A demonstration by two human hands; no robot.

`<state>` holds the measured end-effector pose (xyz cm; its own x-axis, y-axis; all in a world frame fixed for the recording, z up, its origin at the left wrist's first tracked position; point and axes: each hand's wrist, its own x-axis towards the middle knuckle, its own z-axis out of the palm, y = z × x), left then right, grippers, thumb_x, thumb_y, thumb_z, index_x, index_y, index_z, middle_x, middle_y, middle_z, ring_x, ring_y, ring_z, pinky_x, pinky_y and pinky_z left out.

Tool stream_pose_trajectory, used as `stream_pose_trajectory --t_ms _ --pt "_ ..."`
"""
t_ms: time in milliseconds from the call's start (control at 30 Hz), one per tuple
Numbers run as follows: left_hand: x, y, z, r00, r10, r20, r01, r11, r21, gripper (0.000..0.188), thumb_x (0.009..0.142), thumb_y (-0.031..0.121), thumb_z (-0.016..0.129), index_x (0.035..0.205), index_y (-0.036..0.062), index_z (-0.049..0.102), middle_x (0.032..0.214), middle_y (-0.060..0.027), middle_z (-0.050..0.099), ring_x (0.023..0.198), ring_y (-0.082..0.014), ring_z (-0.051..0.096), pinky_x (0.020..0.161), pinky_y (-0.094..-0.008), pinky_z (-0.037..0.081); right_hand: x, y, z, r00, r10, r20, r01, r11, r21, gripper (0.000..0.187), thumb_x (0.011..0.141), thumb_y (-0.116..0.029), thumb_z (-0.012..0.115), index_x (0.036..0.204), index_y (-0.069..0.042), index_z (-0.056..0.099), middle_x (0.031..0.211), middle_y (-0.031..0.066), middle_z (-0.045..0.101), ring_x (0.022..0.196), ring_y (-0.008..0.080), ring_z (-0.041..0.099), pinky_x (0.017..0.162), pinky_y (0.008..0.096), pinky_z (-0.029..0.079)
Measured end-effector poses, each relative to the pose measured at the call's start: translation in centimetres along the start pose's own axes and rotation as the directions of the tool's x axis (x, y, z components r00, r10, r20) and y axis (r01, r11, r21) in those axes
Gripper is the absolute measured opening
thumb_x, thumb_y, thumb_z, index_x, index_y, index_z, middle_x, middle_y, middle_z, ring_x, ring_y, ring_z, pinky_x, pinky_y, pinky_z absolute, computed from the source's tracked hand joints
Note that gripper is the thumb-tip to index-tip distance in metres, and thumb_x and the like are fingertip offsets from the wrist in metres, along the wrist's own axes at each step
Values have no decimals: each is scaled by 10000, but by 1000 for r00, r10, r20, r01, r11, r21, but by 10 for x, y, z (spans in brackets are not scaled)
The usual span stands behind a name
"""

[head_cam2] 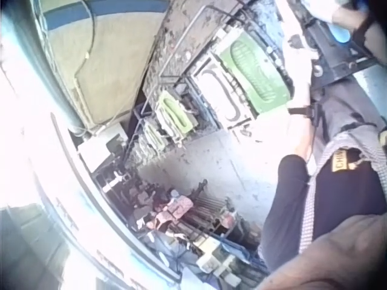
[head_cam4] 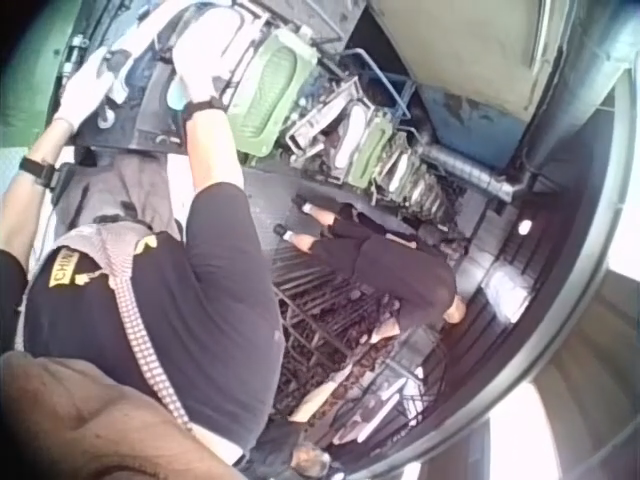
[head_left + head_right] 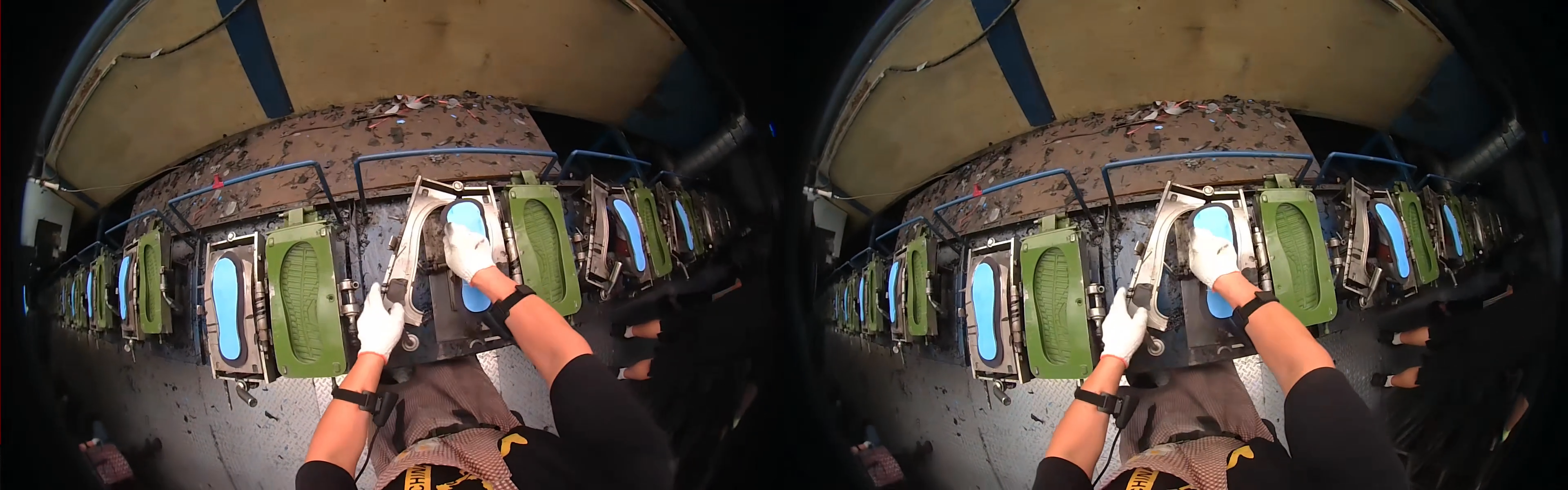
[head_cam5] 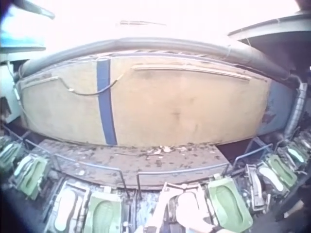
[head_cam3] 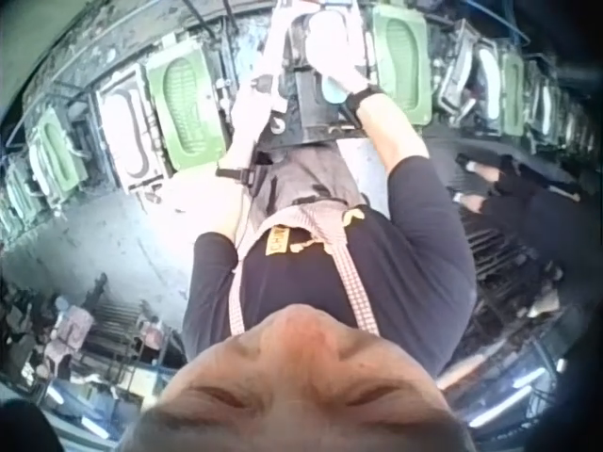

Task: Operating a mold-based industrial machine to place and press blue shoe soles into green molds on a conveyor belt.

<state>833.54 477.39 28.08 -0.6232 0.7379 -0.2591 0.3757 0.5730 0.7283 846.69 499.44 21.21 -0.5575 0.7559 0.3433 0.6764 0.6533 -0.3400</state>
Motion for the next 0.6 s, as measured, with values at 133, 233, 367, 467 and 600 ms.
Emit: stream_pose_trajectory --t_ms 133,233,367,467,600 --pt "-54 33 29 952 -65 299 35 994 102 931 886 374 654 1573 -66 206 1449 -347 499 1300 -453 558 1130 -441 426 6 -23 -54 993 19 117 -32 993 110 211 965 -220 532 1031 -52 640 960 218 694 885 430 686 778 503 558" --pt "-51 27 61 917 -122 381 137 990 -14 1051 863 378 696 1586 -73 80 1338 -356 588 1219 -458 616 1088 -430 466 26 -30 -135 962 -16 271 7 999 36 260 968 -235 543 1128 -60 651 1080 213 694 1023 379 680 877 443 553" --pt "-32 13 94 966 17 258 8 995 -95 1245 711 436 885 1584 -31 131 1481 -352 392 1349 -451 485 1114 -460 442 34 -27 -162 936 -53 -348 225 850 476 346 932 -143 621 1272 -80 624 1241 187 648 1183 335 616 1015 425 494" --pt "-38 18 100 978 -47 205 64 995 -77 1318 654 483 913 1590 -12 127 1511 -328 368 1357 -482 460 1128 -478 426 4 -37 -111 976 -166 139 173 984 -42 429 931 -201 618 1326 -37 595 1383 273 551 1293 425 520 1135 503 386" --pt "-35 38 96 862 506 -29 -473 824 312 1055 698 364 879 1526 -7 340 1508 -292 381 1375 -464 436 1139 -514 396 -28 -10 -81 986 -137 100 115 973 201 512 971 -344 569 1361 -13 575 1442 275 515 1403 439 421 1217 521 253"
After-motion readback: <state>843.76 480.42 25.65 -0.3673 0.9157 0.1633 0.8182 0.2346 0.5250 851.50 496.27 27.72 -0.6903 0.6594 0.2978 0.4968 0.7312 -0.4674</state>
